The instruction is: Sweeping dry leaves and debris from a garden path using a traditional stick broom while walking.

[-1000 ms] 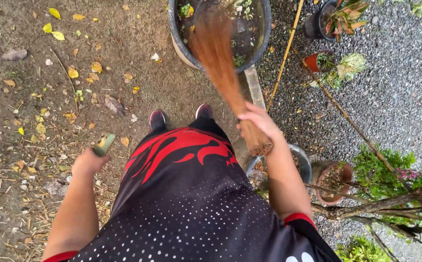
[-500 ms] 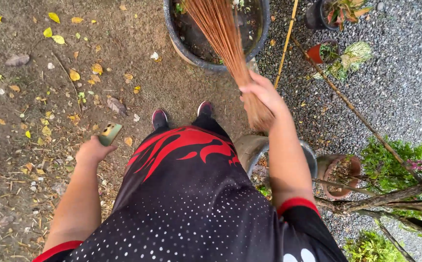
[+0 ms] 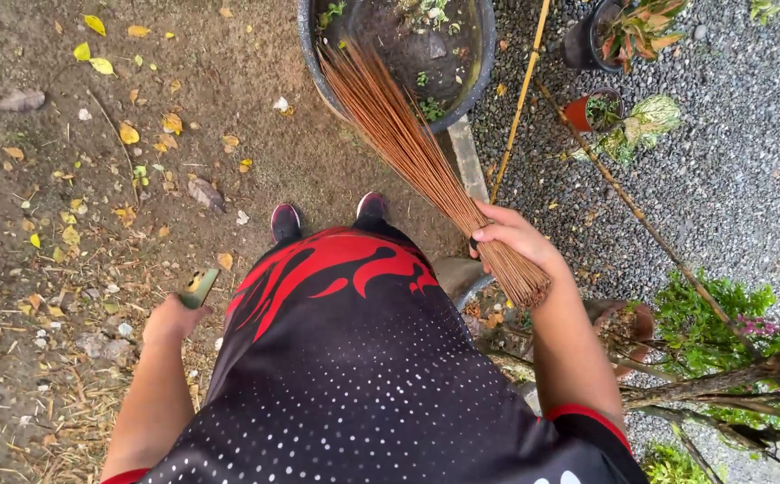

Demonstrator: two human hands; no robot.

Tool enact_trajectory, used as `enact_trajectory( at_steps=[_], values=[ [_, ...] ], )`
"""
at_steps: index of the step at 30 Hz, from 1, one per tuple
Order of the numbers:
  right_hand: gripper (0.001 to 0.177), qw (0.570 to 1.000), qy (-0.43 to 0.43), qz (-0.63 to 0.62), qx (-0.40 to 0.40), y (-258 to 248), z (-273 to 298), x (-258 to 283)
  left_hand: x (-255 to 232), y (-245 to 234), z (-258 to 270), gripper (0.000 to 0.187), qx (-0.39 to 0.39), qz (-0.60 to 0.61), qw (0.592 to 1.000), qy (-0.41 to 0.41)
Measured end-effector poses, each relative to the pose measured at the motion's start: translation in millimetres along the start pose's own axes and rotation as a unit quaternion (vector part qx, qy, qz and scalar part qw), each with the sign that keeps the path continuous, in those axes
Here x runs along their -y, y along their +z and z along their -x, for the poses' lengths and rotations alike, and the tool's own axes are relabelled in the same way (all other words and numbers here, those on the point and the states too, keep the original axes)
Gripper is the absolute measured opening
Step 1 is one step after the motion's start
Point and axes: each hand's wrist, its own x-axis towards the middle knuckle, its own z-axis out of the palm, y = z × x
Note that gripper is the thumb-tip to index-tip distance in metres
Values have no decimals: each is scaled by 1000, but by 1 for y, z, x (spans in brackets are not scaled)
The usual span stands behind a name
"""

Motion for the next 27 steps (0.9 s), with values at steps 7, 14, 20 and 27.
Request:
enact_trajectory(
  at_steps=[7,14,20,27],
  values=[
    [93,986,-111,-69,102,4,46,3,-45,-22,4,100,-26,24,999,25],
    [87,995,-92,-23,37,4,83,21,-83,-40,12,96,-62,13,996,65],
    [82,991,-112,-21,-64,4,35,13,-69,-28,-1,94,-72,11,994,76],
    [85,962,-97,-253,-36,47,-102,-5,-41,-11,26,98,-54,-29,997,42]
  ],
)
